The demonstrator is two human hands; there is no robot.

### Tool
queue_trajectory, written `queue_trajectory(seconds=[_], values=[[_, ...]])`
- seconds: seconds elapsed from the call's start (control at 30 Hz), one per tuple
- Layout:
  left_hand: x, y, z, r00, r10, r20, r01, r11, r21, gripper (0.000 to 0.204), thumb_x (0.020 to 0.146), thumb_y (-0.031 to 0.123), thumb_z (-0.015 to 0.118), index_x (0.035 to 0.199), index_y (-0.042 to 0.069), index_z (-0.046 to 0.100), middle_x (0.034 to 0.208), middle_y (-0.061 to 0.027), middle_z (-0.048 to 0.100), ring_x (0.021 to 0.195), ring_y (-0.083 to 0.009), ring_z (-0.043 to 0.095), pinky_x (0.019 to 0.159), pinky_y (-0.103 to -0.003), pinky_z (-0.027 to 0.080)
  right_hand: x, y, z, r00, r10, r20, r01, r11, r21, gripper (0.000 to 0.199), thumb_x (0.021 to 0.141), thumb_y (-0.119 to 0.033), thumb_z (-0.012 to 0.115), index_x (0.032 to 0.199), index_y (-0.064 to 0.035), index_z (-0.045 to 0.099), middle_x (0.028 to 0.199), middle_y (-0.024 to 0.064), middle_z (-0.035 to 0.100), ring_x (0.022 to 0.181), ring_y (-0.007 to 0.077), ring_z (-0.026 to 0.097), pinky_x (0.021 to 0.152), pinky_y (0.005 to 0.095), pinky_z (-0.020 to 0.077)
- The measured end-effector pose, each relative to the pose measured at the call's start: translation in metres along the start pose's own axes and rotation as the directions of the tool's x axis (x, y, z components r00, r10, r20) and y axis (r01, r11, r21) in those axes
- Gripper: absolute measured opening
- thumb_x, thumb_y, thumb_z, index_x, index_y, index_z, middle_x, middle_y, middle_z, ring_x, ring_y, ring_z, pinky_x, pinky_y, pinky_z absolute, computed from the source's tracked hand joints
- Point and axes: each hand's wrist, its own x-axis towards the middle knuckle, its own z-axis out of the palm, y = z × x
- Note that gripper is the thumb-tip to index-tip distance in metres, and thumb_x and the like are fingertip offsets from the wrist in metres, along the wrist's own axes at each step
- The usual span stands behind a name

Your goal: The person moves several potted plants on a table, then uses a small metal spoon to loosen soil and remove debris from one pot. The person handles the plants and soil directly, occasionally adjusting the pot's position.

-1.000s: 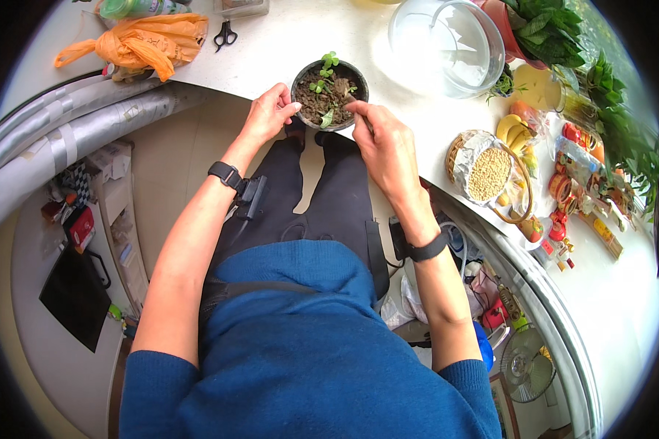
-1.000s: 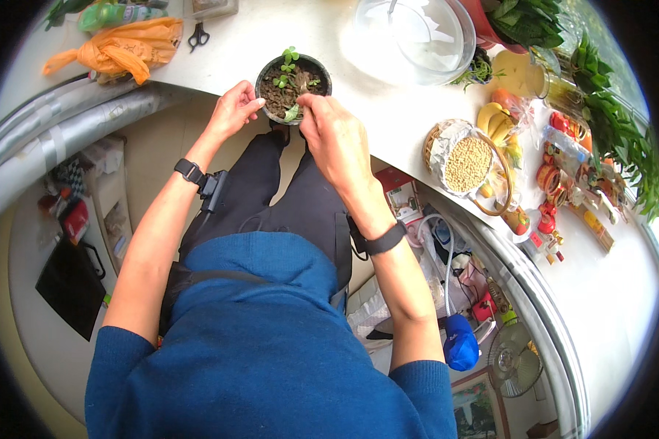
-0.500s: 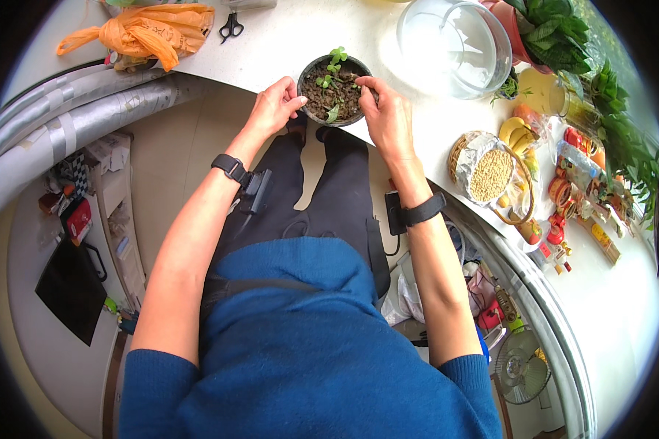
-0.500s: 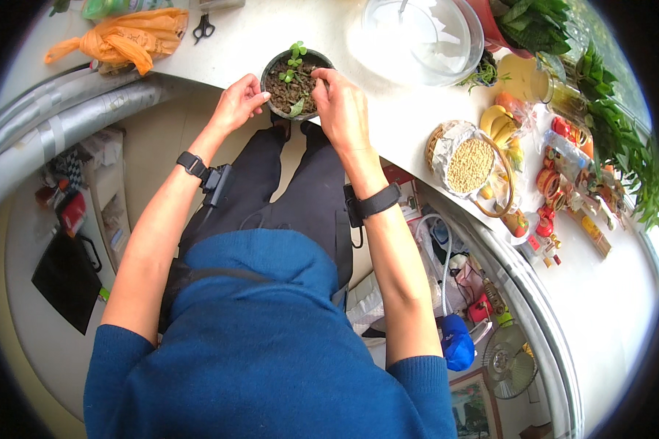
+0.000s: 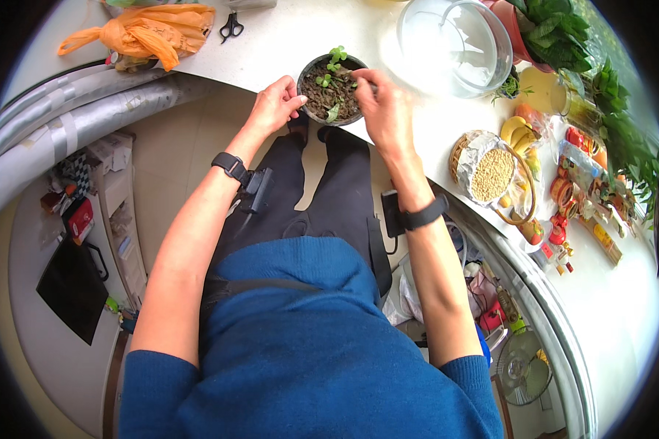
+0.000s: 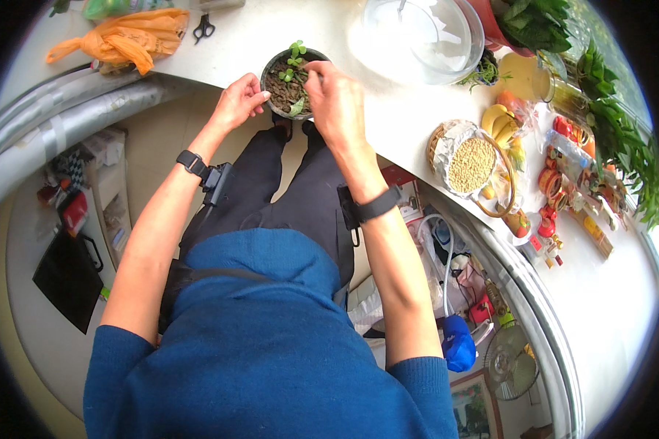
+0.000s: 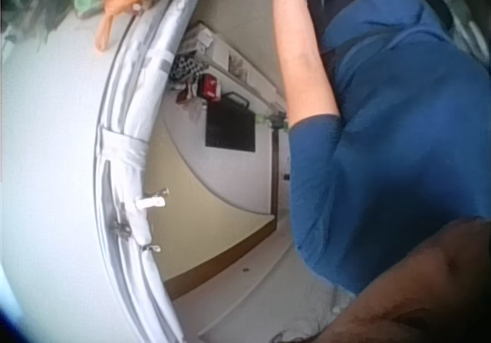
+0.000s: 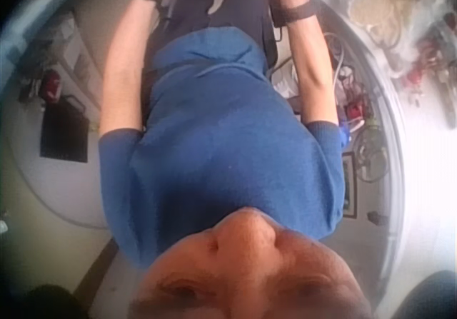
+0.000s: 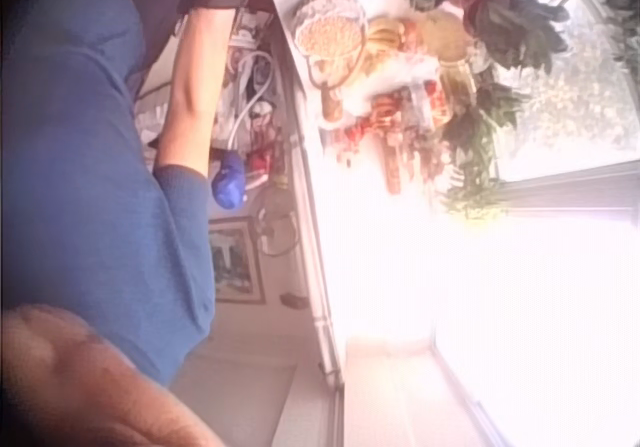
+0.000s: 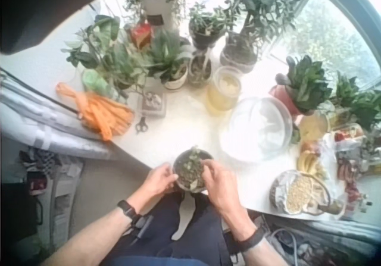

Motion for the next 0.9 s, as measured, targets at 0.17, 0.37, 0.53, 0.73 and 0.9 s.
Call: queue_trajectory(seconds=[0.17,0.37,0.53,0.73,0.9], values=[[0.001,-0.001,0.001,1.000,0.016,0.002,-0.016,1.000,-0.013,0.024,0.093,0.016,0.069,0.084,0.007,0.048,0.069,0.0000,0.060,0.063,-0.0078,0.062,0.052,-0.023,0.047,0.002,0.003,-0.005,0.999,0.053,-0.010,-0.053,0.998,-0.023,0.021,0.094,-0.014,0.059,0.105,-0.0009,0.070,0.065,0.0196,0.063,0.064,0.0303,0.067,0.064,0.0385,0.0507],[0.002,-0.001,0.001,1.000,-0.016,0.010,0.017,1.000,-0.025,0.024,0.093,0.016,0.069,0.084,0.007,0.049,0.068,0.0002,0.059,0.062,-0.0075,0.061,0.052,-0.023,0.047,0.002,0.003,-0.004,0.997,0.074,0.008,-0.074,0.997,0.005,0.022,0.094,-0.014,0.059,0.107,-0.0010,0.071,0.065,0.0179,0.063,0.060,0.0234,0.063,0.061,0.0358,0.0490],[0.001,-0.002,0.001,1.000,0.008,0.018,-0.007,1.000,-0.027,0.024,0.093,0.015,0.069,0.084,0.007,0.048,0.069,0.0002,0.059,0.061,-0.0076,0.061,0.052,-0.023,0.047,-0.013,-0.007,-0.024,0.992,0.125,-0.030,-0.121,0.987,0.108,0.021,0.096,-0.014,0.059,0.108,-0.0018,0.071,0.062,0.0103,0.062,0.057,0.0100,0.056,0.057,0.0297,0.0461],[0.002,-0.003,0.000,0.999,0.041,0.014,-0.041,0.999,-0.027,0.023,0.093,0.014,0.068,0.084,0.007,0.048,0.069,0.0000,0.059,0.062,-0.0079,0.061,0.052,-0.023,0.047,-0.035,-0.012,-0.049,0.983,0.179,0.052,-0.182,0.982,0.056,0.020,0.095,-0.014,0.060,0.106,-0.0018,0.072,0.068,0.0089,0.066,0.060,0.0085,0.057,0.059,0.0264,0.0466],[0.002,-0.003,0.001,1.000,0.028,0.013,-0.028,0.999,-0.040,0.023,0.093,0.015,0.068,0.084,0.007,0.048,0.069,0.0000,0.059,0.062,-0.0080,0.061,0.052,-0.023,0.047,-0.031,-0.003,-0.031,0.972,0.176,0.153,-0.164,0.982,-0.091,0.021,0.090,-0.014,0.061,0.102,-0.0001,0.072,0.071,0.0200,0.067,0.065,0.0209,0.068,0.066,0.0327,0.0519]])
